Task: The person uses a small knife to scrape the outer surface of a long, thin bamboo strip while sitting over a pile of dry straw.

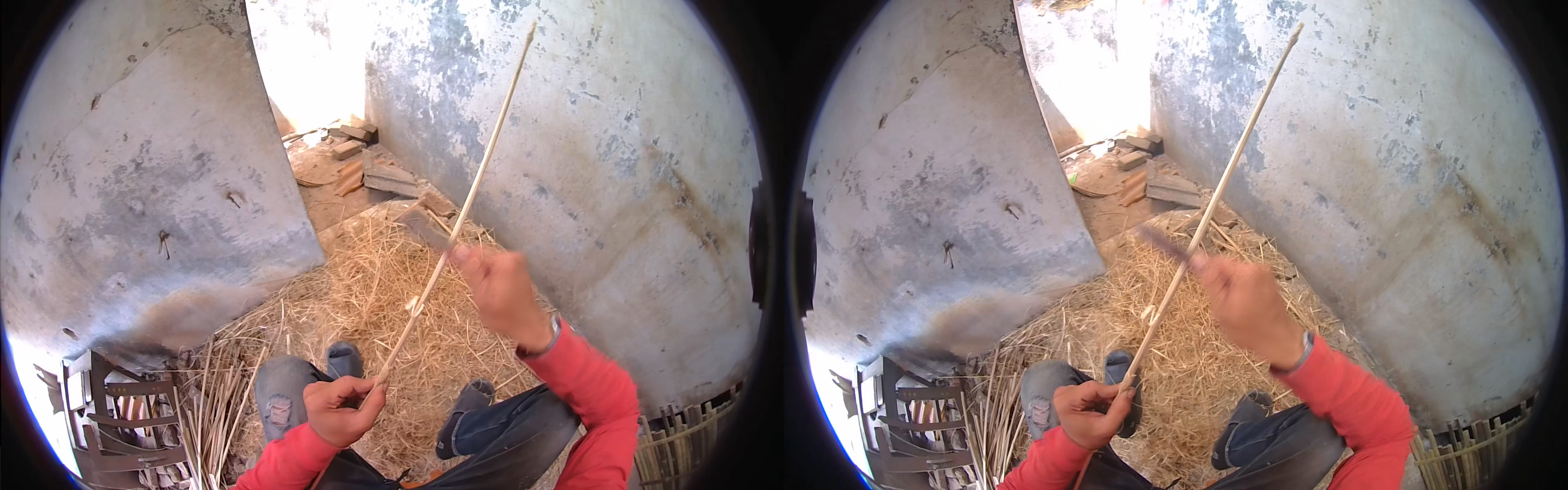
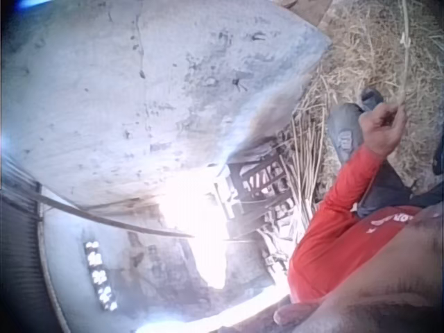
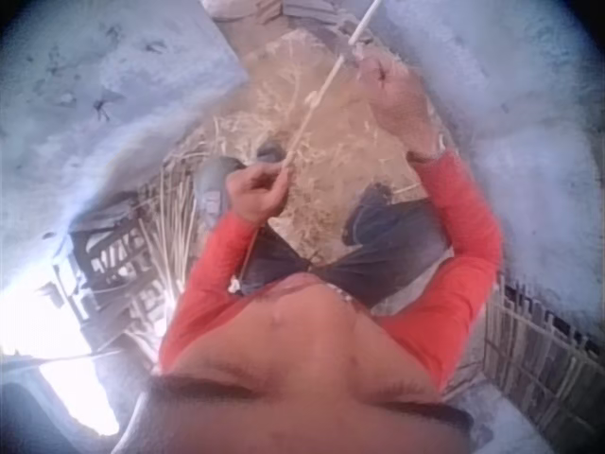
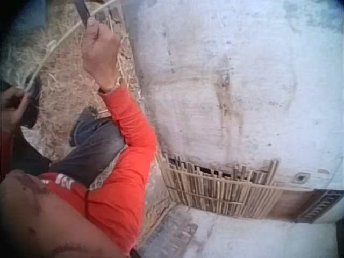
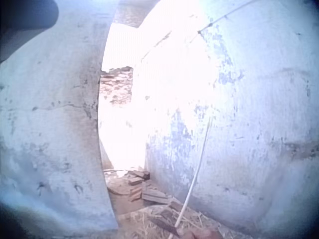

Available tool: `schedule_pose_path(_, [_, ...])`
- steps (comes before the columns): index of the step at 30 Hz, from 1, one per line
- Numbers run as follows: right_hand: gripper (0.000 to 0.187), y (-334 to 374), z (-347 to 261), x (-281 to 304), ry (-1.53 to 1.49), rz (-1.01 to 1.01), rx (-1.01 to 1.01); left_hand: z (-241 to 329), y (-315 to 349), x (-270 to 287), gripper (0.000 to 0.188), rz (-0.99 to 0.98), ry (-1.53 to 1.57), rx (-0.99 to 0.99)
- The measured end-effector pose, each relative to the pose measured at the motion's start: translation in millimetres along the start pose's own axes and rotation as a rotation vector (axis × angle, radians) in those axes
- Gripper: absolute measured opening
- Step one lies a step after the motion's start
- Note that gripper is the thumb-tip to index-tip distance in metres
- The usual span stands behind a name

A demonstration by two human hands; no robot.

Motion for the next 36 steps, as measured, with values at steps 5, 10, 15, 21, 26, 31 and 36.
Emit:
schedule_pose_path(5, [0.035, 20.4, -10.4, -23.5, 0.033, -0.015, 0.043, -0.7, -3.3, -3.1, 0.007, 0.020, 0.018, 0.000])
schedule_pose_path(10, [0.035, 25.4, -23.0, -30.0, -0.070, -0.110, -0.006, -1.3, -6.1, -6.0, 0.010, 0.039, 0.084, -0.020])
schedule_pose_path(15, [0.035, 42.8, -23.8, -48.6, 0.066, -0.132, 0.117, -3.5, -7.7, -6.8, 0.010, 0.038, 0.074, -0.027])
schedule_pose_path(21, [0.038, 14.8, -8.5, -25.9, 0.064, -0.001, 0.025, -2.1, -6.2, -10.5, 0.010, 0.030, 0.077, -0.016])
schedule_pose_path(26, [0.038, 46.6, -19.2, -57.7, 0.147, -0.116, 0.204, 1.3, -9.8, -12.5, 0.006, 0.003, 0.189, 0.077])
schedule_pose_path(31, [0.040, 18.9, -2.4, -27.8, 0.017, -0.005, -0.022, 2.2, -7.8, -13.3, 0.008, -0.038, 0.207, 0.100])
schedule_pose_path(36, [0.038, 57.9, -11.7, -59.8, -0.030, -0.159, 0.079, -0.9, -12.2, -15.6, 0.007, -0.029, 0.338, 0.178])
Point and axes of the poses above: each hand's wrist, its own y-axis away from the middle knuckle, its own x-axis out of the back of the hand, z = x × y, the point moved 1 cm from there along -y, towards the middle knuckle, and after that the axes turned 11 degrees about -z, right-handed, at the moved point
